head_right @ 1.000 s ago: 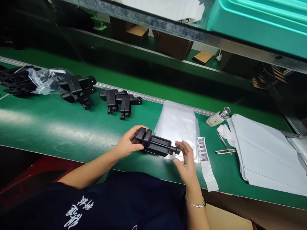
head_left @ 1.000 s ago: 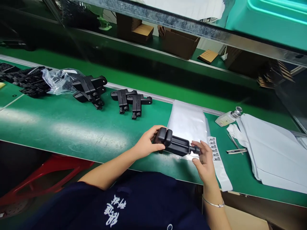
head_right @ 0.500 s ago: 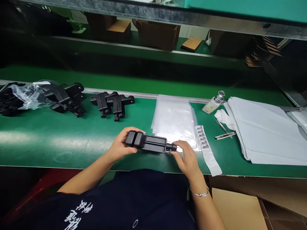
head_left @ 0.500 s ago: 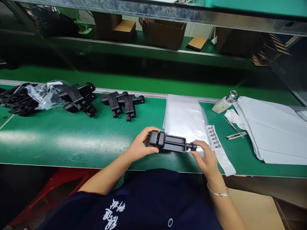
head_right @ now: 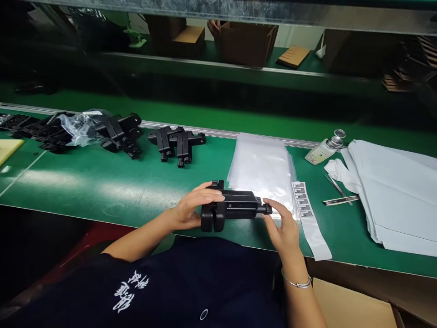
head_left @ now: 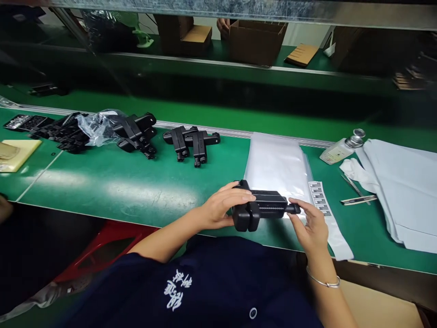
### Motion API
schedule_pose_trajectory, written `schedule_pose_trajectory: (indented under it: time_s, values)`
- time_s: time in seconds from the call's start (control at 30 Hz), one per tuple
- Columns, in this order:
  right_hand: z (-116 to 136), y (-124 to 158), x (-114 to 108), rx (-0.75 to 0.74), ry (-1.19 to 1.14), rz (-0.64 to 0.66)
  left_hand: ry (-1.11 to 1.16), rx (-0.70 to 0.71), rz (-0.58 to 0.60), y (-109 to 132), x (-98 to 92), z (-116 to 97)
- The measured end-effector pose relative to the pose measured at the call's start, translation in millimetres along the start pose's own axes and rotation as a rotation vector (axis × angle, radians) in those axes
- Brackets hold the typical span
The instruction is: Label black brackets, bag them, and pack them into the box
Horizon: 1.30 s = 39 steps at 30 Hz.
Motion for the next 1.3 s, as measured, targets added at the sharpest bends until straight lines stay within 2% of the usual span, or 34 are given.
schedule_pose_trajectory:
  time_s: [0.07, 0.17, 0.23, 0.3, 0.4, 0.47, 0.6, 0.77, 0.93, 1.1, 1.3]
  values:
    - [15, -3, -1, -0.058, -0.011, 0.006, 0.097, -0.227, -0.069, 3, -2.5, 15]
    - [43, -8, -1, -0.166, -0.040, 0.038, 0.340, -0.649, -0.262, 20, -3.2, 44]
    - [54, -12, 0, -0.173, -0.040, 0.063, 0.485, -0.778, -0.358, 28, -0.3, 53]
    - [50, -16, 2, -0.064, -0.056, 0.094, 0.526, -0.783, -0.376, 27, 0.3, 53]
    - [27, -14, 13, 0.230, -0.195, 0.188, 0.444, -0.727, -0.350, 21, -4.4, 48]
    - [18, -10, 18, 0.333, -0.296, 0.211, 0.396, -0.722, -0.348, 21, -7.1, 48]
    - [15, -8, 18, 0.313, -0.319, 0.196, 0.393, -0.757, -0.403, 26, -8.9, 54]
    - [16, -11, 20, 0.292, -0.216, 0.251, 0.418, -0.757, -0.369, 28, -3.4, 58]
    - [17, -12, 19, 0.283, -0.228, 0.223, 0.455, -0.862, -0.389, 34, 0.7, 64]
    - [18, -14, 24, 0.284, -0.206, 0.259, 0.475, -0.895, -0.385, 34, 3.1, 66]
    - [17, -12, 23, 0.289, -0.235, 0.251, 0.533, -0.969, -0.440, 33, 5.9, 67]
Point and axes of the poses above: each hand's wrist, its own y-axis away from the middle knuckle, its own x-axis out of the palm, z = x × y, the point moved 8 cm from there along -y, towards the middle knuckle, and after that the axes turned 1 degree about x, right-handed, at the moved point
